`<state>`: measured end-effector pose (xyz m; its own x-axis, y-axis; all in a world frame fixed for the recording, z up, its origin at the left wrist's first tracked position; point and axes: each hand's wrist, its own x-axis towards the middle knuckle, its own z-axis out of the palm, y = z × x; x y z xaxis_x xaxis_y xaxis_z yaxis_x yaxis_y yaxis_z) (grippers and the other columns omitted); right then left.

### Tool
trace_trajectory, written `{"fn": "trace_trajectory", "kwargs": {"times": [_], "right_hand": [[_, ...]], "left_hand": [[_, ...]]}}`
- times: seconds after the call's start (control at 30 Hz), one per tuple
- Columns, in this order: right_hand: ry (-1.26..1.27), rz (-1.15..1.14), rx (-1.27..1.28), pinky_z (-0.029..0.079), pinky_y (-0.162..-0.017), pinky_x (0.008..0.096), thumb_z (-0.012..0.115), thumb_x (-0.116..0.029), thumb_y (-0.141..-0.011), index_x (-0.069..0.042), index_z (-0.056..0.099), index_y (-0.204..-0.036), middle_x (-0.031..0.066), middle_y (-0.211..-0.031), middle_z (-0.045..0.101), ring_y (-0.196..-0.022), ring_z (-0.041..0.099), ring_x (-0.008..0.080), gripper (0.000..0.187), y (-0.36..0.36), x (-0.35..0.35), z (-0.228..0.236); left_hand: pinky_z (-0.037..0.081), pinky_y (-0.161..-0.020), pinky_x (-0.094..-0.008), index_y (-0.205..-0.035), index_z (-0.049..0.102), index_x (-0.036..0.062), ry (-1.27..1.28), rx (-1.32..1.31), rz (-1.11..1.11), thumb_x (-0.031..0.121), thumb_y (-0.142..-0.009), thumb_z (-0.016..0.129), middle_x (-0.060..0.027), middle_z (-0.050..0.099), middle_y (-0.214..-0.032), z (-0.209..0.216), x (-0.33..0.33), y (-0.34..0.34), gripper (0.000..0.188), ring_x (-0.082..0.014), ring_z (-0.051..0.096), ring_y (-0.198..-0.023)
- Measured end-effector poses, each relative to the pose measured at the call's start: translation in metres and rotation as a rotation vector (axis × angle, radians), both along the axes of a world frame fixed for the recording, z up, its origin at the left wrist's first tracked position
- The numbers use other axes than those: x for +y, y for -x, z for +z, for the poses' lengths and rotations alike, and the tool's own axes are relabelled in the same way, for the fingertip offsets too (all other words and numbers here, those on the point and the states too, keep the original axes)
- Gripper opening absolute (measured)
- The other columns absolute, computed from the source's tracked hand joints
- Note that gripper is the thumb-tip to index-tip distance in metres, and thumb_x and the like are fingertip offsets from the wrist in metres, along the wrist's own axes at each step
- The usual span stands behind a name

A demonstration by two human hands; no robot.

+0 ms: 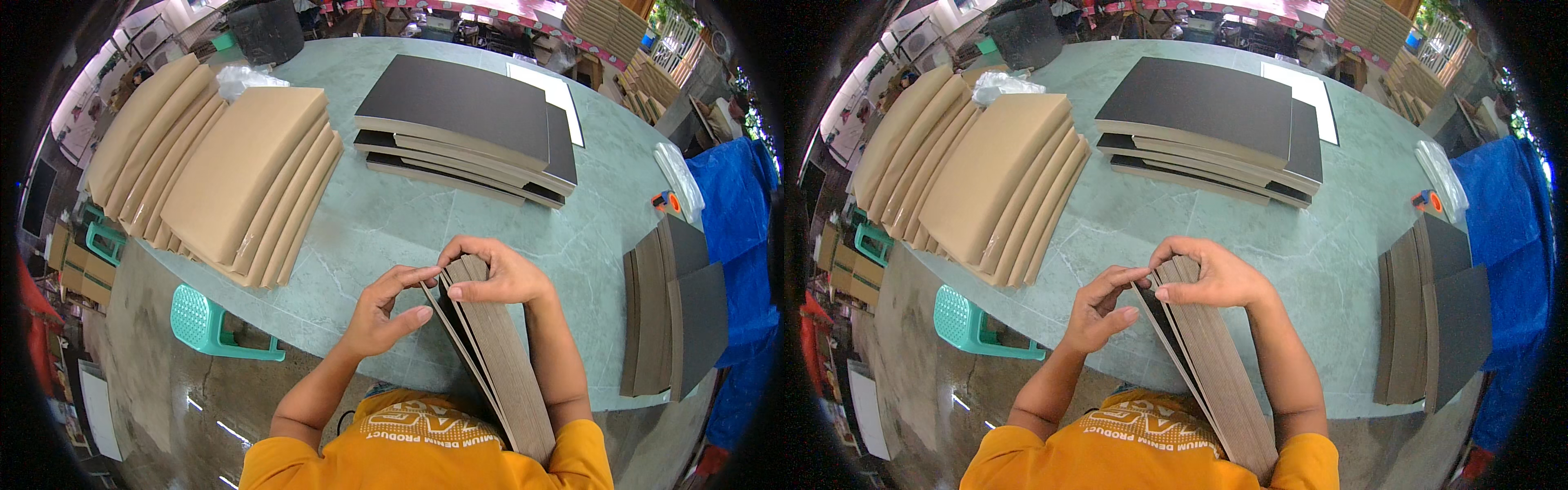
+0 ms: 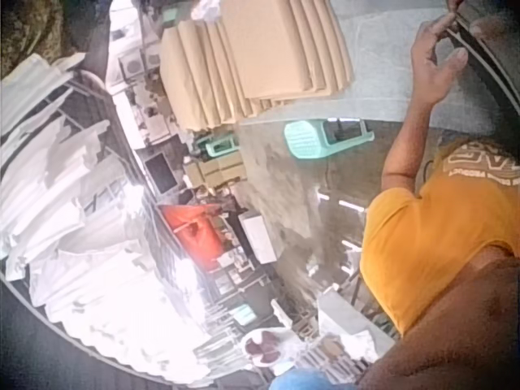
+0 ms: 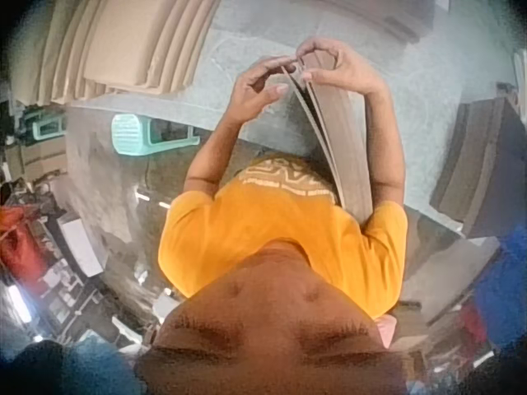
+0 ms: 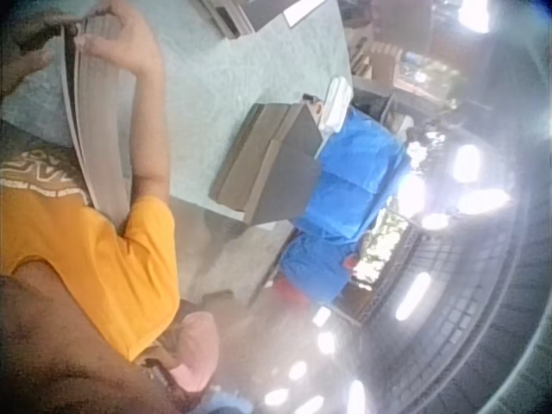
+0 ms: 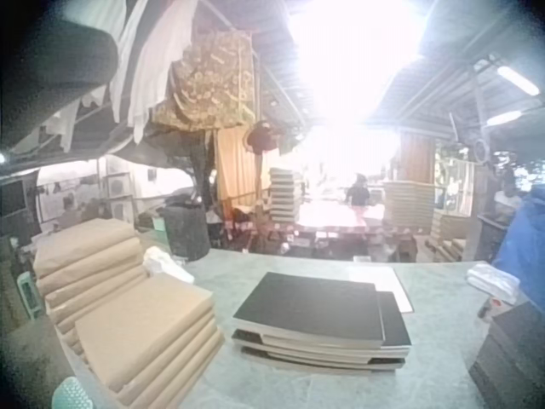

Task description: The person assembles folders by hand on a table, aligning and stacking black covers and cardboard inserts one by one.

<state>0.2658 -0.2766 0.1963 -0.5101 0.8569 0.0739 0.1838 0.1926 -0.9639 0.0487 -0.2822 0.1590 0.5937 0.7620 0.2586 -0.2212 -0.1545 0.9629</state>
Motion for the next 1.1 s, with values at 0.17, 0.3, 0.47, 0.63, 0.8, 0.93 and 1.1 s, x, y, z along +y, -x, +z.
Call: {"fn": "trace_trajectory", "kwargs": {"times": [0.17, 0.3, 0.47, 0.63, 0.8, 0.93, 1.1], "right_hand": [[0.047, -0.011, 0.023, 0.04, -0.083, 0.0308, 0.068, -0.025, -0.069, -0.003, 0.059, -0.095, 0.0079, -0.09, 0.059, -0.09, 0.054, 0.0187, 0.035, 0.0014, 0.0008, 0.0009], [0.036, -0.033, -0.014, 0.04, -0.083, 0.0312, 0.067, -0.023, -0.068, -0.003, 0.059, -0.096, 0.0085, -0.09, 0.059, -0.09, 0.054, 0.0194, 0.036, 0.0024, 0.0002, -0.001], [0.05, -0.024, -0.011, 0.041, -0.082, 0.0317, 0.069, -0.029, -0.067, -0.003, 0.059, -0.096, 0.0095, -0.091, 0.06, -0.089, 0.055, 0.02, 0.041, 0.0003, 0.0013, -0.0022], [0.076, -0.036, 0.017, 0.041, -0.082, 0.0313, 0.071, -0.034, -0.068, -0.002, 0.059, -0.096, 0.0101, -0.091, 0.06, -0.09, 0.055, 0.0196, 0.044, 0.0016, 0.0, -0.0011], [0.074, -0.051, 0.053, 0.04, -0.081, 0.0302, 0.073, -0.036, -0.067, -0.003, 0.059, -0.095, 0.0083, -0.09, 0.06, -0.089, 0.054, 0.0176, 0.046, 0.001, -0.0009, -0.0052], [0.105, -0.051, 0.065, 0.04, -0.081, 0.0296, 0.073, -0.035, -0.067, -0.003, 0.059, -0.093, 0.0067, -0.088, 0.06, -0.087, 0.054, 0.0166, 0.043, 0.0011, -0.0014, -0.0047], [0.072, -0.058, 0.068, 0.04, -0.079, 0.0283, 0.072, -0.035, -0.069, -0.004, 0.059, -0.092, 0.0055, -0.086, 0.06, -0.086, 0.054, 0.0149, 0.042, 0.001, -0.0012, -0.0059]], "left_hand": [[0.037, -0.091, -0.0316, -0.116, 0.053, 0.0013, -0.023, -0.021, 0.028, 0.011, -0.077, 0.064, -0.0106, 0.054, -0.106, -0.0017, -0.0002, -0.002, 0.042, -0.0181, 0.049, -0.102], [0.037, -0.091, -0.0314, -0.114, 0.053, 0.0004, -0.004, -0.051, 0.037, 0.01, -0.077, 0.065, -0.0108, 0.054, -0.108, -0.0046, -0.0006, -0.0038, 0.04, -0.0183, 0.05, -0.101], [0.038, -0.089, -0.0315, -0.115, 0.052, 0.0, -0.123, 0.009, 0.038, 0.012, -0.076, 0.066, -0.01, 0.055, -0.107, -0.007, 0.0021, -0.0021, 0.043, -0.0176, 0.051, -0.099], [0.039, -0.088, -0.0307, -0.116, 0.053, 0.002, -0.056, -0.032, 0.099, 0.013, -0.075, 0.068, -0.0085, 0.055, -0.103, -0.0026, -0.0012, -0.0091, 0.045, -0.0162, 0.05, -0.096], [0.039, -0.086, -0.0299, -0.117, 0.053, 0.0028, -0.097, -0.006, 0.087, 0.013, -0.075, 0.068, -0.0079, 0.055, -0.099, -0.007, 0.0007, -0.0071, 0.045, -0.0157, 0.051, -0.095], [0.039, -0.085, -0.0297, -0.116, 0.053, 0.0023, -0.102, -0.005, 0.092, 0.013, -0.075, 0.068, -0.008, 0.056, -0.098, -0.0075, 0.0004, -0.0068, 0.045, -0.0158, 0.051, -0.094], [0.039, -0.085, -0.0296, -0.116, 0.053, 0.0021, -0.095, -0.01, 0.107, 0.014, -0.075, 0.069, -0.0083, 0.056, -0.096, -0.0065, -0.0017, -0.0054, 0.046, -0.0161, 0.051, -0.093]]}}
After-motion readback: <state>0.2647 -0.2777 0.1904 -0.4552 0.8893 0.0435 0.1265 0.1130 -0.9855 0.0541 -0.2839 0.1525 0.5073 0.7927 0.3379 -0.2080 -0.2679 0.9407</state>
